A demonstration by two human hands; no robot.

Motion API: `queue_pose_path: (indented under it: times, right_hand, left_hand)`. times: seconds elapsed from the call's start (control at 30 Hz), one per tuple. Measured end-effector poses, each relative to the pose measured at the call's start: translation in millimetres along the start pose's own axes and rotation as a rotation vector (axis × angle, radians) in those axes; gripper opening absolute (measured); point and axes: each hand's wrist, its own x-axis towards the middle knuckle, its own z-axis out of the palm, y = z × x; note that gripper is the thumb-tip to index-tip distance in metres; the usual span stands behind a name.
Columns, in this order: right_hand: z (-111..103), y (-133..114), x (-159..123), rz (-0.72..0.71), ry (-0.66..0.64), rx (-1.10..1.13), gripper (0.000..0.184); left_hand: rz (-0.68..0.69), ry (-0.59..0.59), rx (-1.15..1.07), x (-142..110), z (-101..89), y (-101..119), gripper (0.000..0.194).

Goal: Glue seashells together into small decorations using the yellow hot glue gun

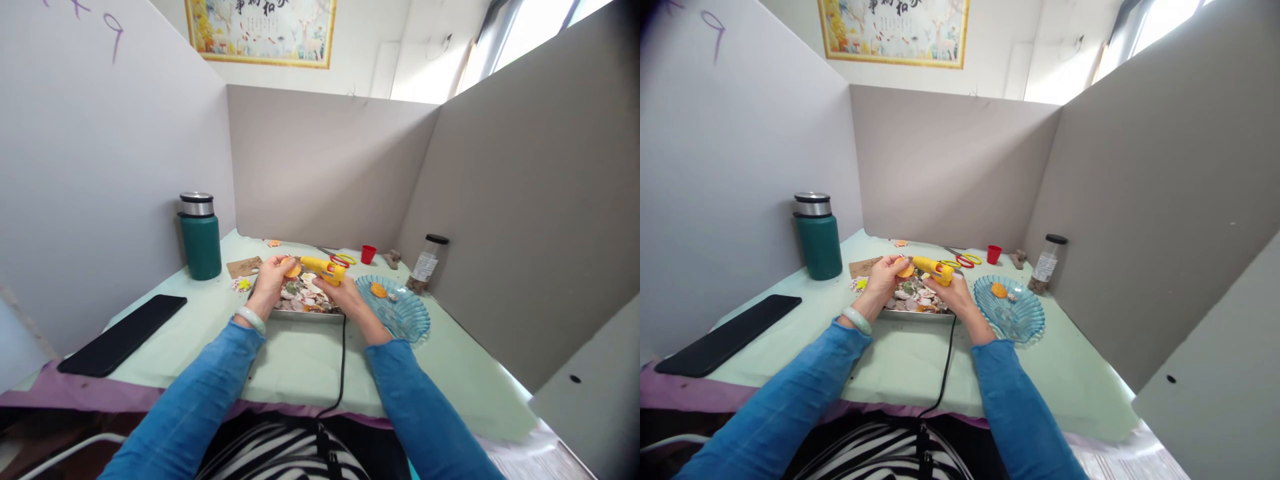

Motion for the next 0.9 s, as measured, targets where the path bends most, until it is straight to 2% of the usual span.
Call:
queue_pose_path:
  times: [0.23,0.43,0.6,0.9]
  right_hand:
    - [0.0,5.6,2.8,-0.005,-0.005,-0.016,0.041]
    - [-0.1,0.2,-0.9,0.012,-0.015,-0.016,0.041]
    - [-0.4,-0.8,-2.2,0.006,-0.014,-0.008,0.042]
    - [0.6,-2.1,-2.4,0.014,-0.008,0.008,0.04]
  left_hand:
    - [0.022,0.043,-0.019,2.3,-1.7,-0.6,0.048]
    - [0.029,0.079,-0.034,3.3,-2.6,0.7,0.053]
    - [0.018,0.096,-0.053,4.8,-3.8,0.8,0.048]
    - [-0.027,0.036,-0.098,3.7,-2.1,-0.6,0.042]
